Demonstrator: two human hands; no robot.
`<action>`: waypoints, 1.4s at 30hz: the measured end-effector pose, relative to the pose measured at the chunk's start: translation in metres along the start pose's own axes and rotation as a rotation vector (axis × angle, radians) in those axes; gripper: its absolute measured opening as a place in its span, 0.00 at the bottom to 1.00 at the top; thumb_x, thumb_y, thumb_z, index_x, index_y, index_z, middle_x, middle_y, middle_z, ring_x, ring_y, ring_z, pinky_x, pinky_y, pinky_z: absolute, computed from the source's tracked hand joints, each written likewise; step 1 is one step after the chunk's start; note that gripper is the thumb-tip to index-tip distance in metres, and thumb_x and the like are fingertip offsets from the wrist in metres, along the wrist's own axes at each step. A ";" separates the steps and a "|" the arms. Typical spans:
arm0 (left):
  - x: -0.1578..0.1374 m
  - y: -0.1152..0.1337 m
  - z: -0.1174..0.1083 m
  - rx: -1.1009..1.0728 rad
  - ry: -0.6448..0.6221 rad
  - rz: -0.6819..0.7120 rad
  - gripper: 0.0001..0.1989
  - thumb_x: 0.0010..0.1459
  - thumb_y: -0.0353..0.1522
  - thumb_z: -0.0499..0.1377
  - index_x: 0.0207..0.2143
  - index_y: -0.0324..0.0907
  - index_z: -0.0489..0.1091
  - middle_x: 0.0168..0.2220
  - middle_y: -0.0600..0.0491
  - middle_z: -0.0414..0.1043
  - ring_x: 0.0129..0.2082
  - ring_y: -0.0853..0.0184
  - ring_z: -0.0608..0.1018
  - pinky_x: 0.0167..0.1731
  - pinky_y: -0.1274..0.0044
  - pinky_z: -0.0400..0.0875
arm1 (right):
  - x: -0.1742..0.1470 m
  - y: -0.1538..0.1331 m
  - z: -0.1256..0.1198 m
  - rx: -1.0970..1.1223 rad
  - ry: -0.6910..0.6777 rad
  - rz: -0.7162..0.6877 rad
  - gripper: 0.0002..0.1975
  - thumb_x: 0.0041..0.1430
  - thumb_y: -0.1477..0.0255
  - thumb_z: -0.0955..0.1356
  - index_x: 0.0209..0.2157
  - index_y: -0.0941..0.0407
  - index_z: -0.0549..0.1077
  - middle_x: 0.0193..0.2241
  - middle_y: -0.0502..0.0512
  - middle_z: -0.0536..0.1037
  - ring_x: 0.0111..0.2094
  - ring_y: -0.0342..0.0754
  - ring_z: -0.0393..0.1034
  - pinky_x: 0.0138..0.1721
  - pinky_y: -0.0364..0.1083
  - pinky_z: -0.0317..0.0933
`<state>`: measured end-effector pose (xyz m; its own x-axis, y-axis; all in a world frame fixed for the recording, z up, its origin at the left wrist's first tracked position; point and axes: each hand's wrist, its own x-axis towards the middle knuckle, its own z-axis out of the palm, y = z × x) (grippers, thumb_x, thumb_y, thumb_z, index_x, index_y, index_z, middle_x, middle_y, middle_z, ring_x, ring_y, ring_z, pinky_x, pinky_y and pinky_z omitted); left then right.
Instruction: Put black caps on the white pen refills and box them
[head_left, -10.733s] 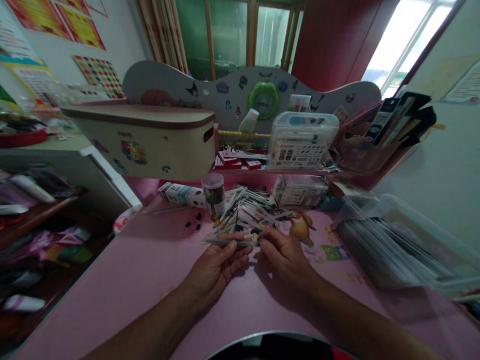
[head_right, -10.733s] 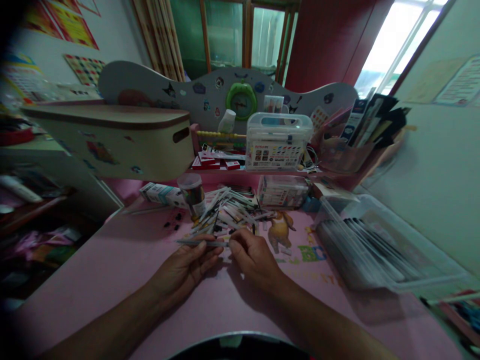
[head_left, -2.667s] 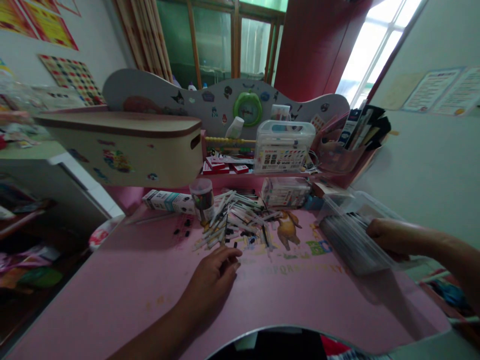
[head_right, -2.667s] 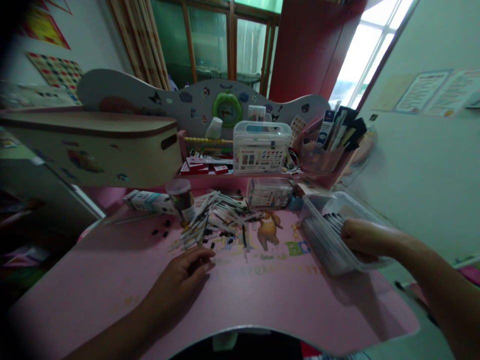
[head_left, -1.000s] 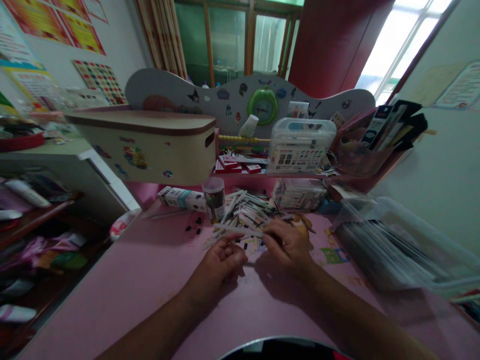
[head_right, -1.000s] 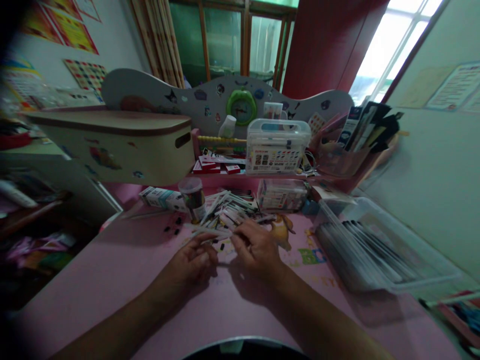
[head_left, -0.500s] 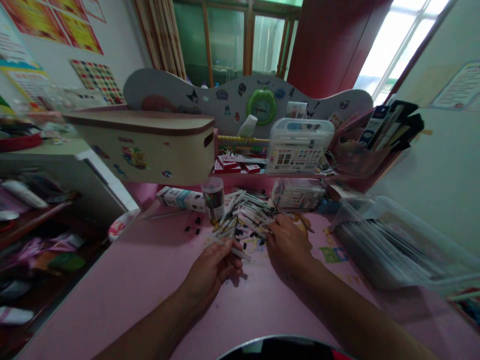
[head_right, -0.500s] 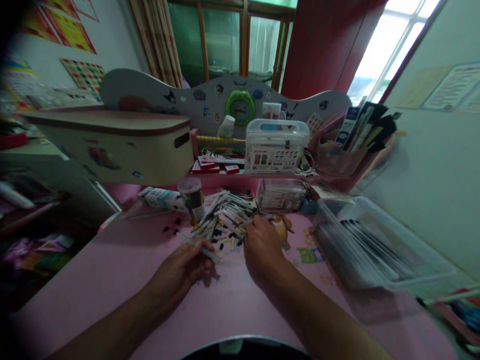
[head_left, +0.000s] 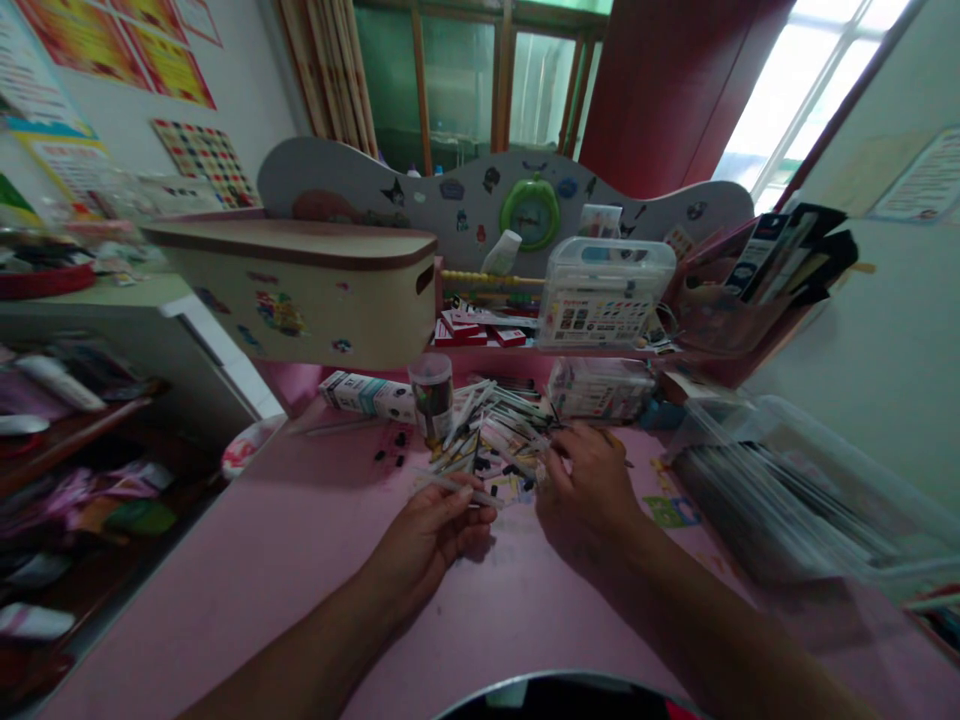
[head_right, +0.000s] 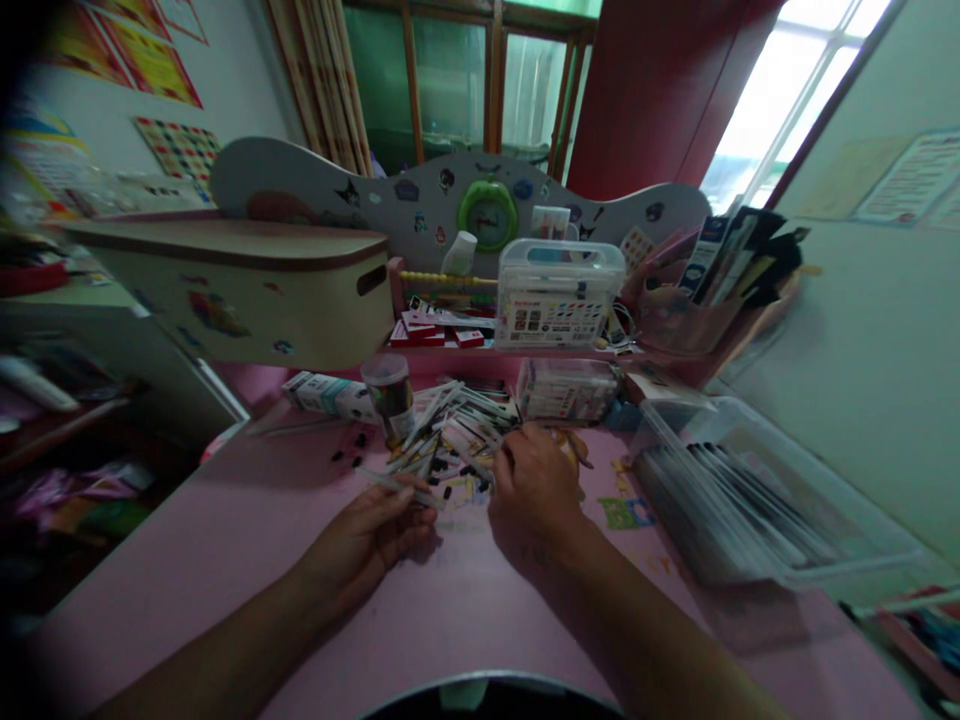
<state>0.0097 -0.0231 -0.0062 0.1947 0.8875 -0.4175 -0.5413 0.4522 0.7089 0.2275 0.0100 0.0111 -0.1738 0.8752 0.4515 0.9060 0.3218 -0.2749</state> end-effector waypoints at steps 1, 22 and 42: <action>0.001 0.001 0.000 -0.033 0.024 0.000 0.05 0.62 0.22 0.57 0.37 0.35 0.72 0.27 0.46 0.80 0.26 0.66 0.82 0.26 0.78 0.79 | 0.001 0.002 -0.006 0.080 0.034 -0.014 0.10 0.61 0.73 0.64 0.25 0.55 0.68 0.27 0.55 0.70 0.32 0.49 0.65 0.35 0.47 0.55; 0.009 0.011 0.001 -0.266 0.151 -0.011 0.10 0.67 0.22 0.52 0.33 0.35 0.70 0.27 0.45 0.79 0.23 0.68 0.82 0.22 0.81 0.80 | -0.002 0.003 -0.026 0.799 0.080 -0.012 0.15 0.58 0.72 0.64 0.19 0.54 0.58 0.20 0.46 0.59 0.23 0.42 0.55 0.27 0.44 0.50; 0.003 0.016 0.002 -0.346 0.114 -0.135 0.15 0.70 0.28 0.49 0.31 0.35 0.70 0.19 0.51 0.75 0.16 0.71 0.78 0.16 0.83 0.74 | -0.012 -0.015 -0.007 0.658 -0.051 0.004 0.12 0.64 0.73 0.62 0.30 0.56 0.75 0.28 0.53 0.75 0.32 0.46 0.68 0.35 0.45 0.59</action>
<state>0.0031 -0.0131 0.0052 0.2017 0.7979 -0.5680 -0.7645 0.4908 0.4180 0.2187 -0.0077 0.0163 -0.2036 0.8875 0.4134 0.4843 0.4583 -0.7453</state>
